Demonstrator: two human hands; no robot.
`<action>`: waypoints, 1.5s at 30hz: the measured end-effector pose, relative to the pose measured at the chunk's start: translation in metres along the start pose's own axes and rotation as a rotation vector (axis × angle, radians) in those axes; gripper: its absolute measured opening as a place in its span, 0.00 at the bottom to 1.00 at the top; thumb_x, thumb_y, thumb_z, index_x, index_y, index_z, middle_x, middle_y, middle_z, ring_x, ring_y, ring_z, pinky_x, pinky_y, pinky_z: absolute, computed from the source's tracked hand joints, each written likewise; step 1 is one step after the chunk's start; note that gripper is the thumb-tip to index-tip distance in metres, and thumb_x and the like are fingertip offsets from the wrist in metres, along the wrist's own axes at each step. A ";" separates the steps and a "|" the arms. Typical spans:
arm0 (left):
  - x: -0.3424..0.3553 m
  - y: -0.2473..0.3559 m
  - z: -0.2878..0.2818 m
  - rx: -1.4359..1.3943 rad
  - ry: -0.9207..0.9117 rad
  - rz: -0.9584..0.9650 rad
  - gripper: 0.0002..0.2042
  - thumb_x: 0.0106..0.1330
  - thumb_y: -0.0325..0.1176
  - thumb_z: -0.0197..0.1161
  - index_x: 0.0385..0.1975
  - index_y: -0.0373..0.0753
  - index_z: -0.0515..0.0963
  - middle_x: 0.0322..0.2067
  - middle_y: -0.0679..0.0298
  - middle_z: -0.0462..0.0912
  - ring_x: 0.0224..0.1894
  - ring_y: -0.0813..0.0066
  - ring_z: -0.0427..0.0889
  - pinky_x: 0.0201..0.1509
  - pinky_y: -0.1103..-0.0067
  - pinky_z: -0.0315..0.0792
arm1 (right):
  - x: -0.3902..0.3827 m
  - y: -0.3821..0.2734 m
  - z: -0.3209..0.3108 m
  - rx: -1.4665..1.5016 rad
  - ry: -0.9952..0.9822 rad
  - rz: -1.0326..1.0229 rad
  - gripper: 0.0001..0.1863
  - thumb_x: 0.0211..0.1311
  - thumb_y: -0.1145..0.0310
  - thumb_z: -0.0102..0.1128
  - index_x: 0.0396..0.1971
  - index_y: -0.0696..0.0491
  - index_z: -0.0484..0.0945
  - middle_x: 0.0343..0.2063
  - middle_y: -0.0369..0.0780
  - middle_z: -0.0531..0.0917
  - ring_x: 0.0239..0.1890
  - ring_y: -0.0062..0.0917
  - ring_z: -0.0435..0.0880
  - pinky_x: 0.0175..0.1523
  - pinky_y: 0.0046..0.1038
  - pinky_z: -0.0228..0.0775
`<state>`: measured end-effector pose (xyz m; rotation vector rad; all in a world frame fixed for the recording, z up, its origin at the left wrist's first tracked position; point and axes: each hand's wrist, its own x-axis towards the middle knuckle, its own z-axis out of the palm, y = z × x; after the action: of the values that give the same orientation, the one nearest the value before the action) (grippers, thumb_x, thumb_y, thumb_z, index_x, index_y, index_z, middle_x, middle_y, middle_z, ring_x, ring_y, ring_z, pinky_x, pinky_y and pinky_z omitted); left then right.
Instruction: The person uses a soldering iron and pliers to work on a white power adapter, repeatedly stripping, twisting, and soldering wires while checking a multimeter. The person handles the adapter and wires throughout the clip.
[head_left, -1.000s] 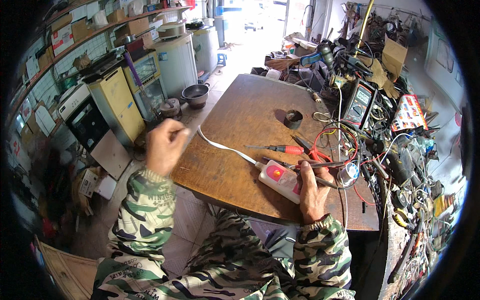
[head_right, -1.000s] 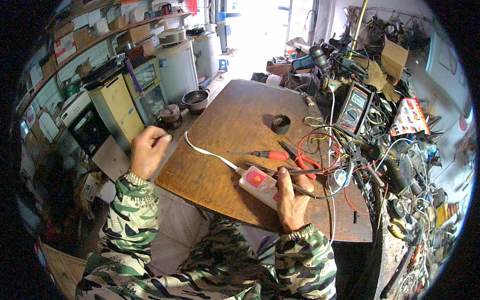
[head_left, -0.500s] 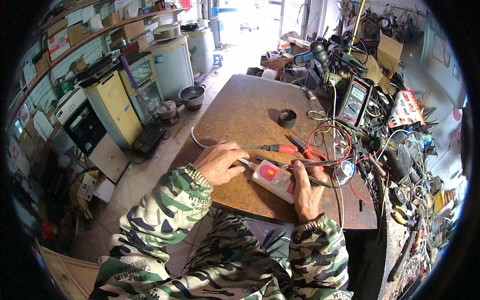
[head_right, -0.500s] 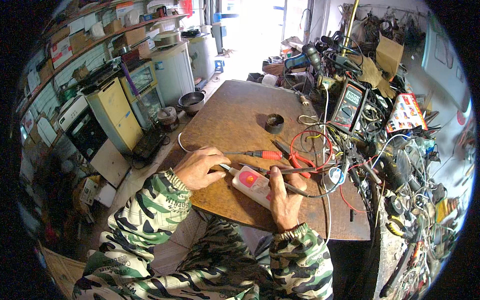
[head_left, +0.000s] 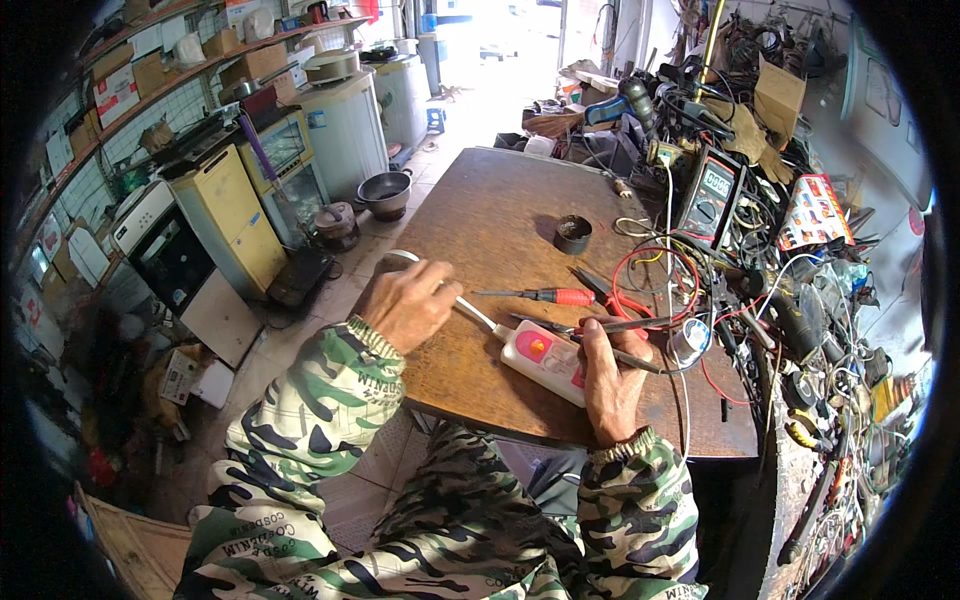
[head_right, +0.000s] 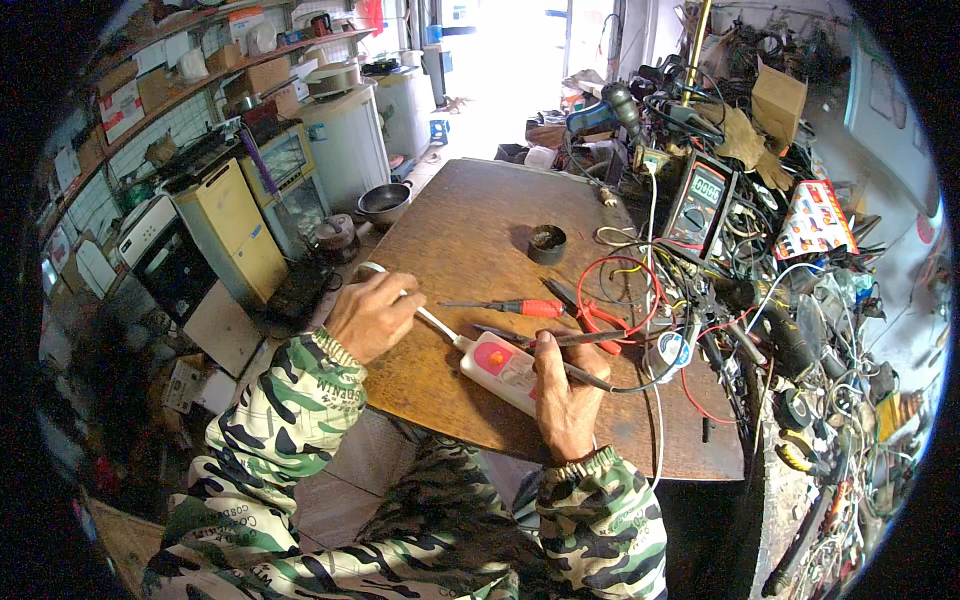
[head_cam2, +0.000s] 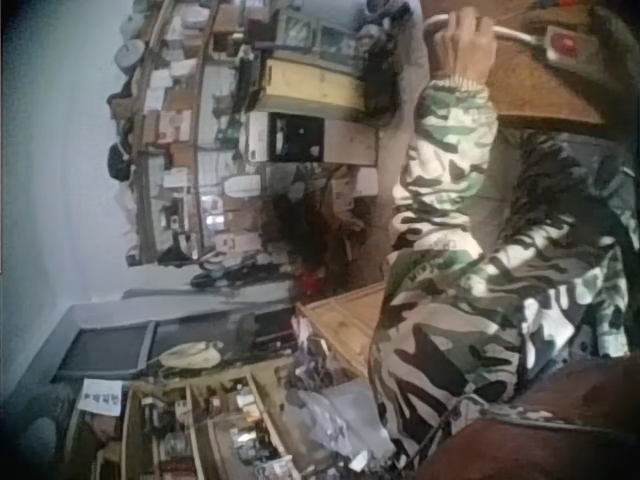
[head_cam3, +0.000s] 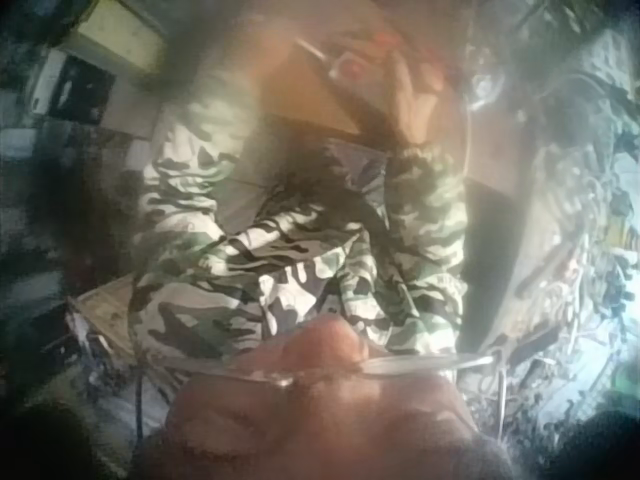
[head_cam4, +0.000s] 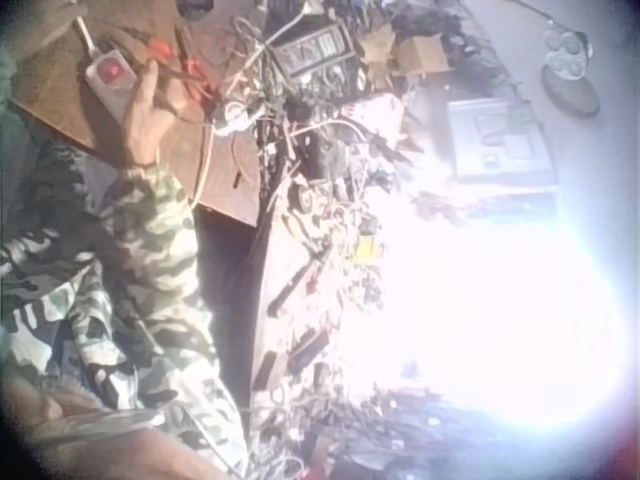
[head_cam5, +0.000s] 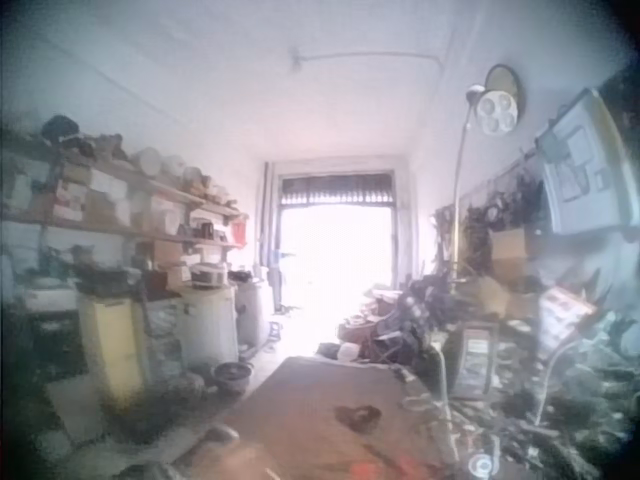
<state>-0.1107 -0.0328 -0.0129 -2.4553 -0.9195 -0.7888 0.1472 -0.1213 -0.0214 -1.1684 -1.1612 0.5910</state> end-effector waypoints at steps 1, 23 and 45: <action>-0.001 -0.005 -0.005 0.020 0.034 -0.029 0.10 0.50 0.27 0.67 0.35 0.39 0.81 0.38 0.61 0.77 0.39 0.65 0.79 0.35 0.72 0.77 | 0.000 0.002 -0.002 -0.007 -0.016 0.003 0.14 0.65 0.65 0.59 0.32 0.63 0.81 0.20 0.34 0.77 0.21 0.15 0.71 0.25 0.21 0.62; -0.022 -0.026 0.027 -1.050 0.087 -0.851 0.13 0.67 0.26 0.56 0.49 0.30 0.78 0.37 0.61 0.81 0.37 0.77 0.81 0.40 0.79 0.78 | 0.001 0.000 0.002 -0.005 -0.023 0.044 0.14 0.65 0.65 0.58 0.32 0.64 0.80 0.20 0.37 0.79 0.23 0.18 0.74 0.29 0.23 0.65; -0.008 0.008 0.039 -1.617 1.027 -1.304 0.12 0.64 0.23 0.62 0.43 0.35 0.67 0.39 0.59 0.78 0.43 0.61 0.82 0.53 0.65 0.76 | 0.000 0.003 0.001 0.044 -0.026 0.000 0.14 0.65 0.65 0.59 0.31 0.63 0.80 0.18 0.35 0.77 0.20 0.17 0.72 0.25 0.22 0.64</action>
<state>-0.0961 -0.0210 -0.0490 -0.9395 -1.5489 -3.7600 0.1468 -0.1193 -0.0244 -1.1264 -1.1653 0.6304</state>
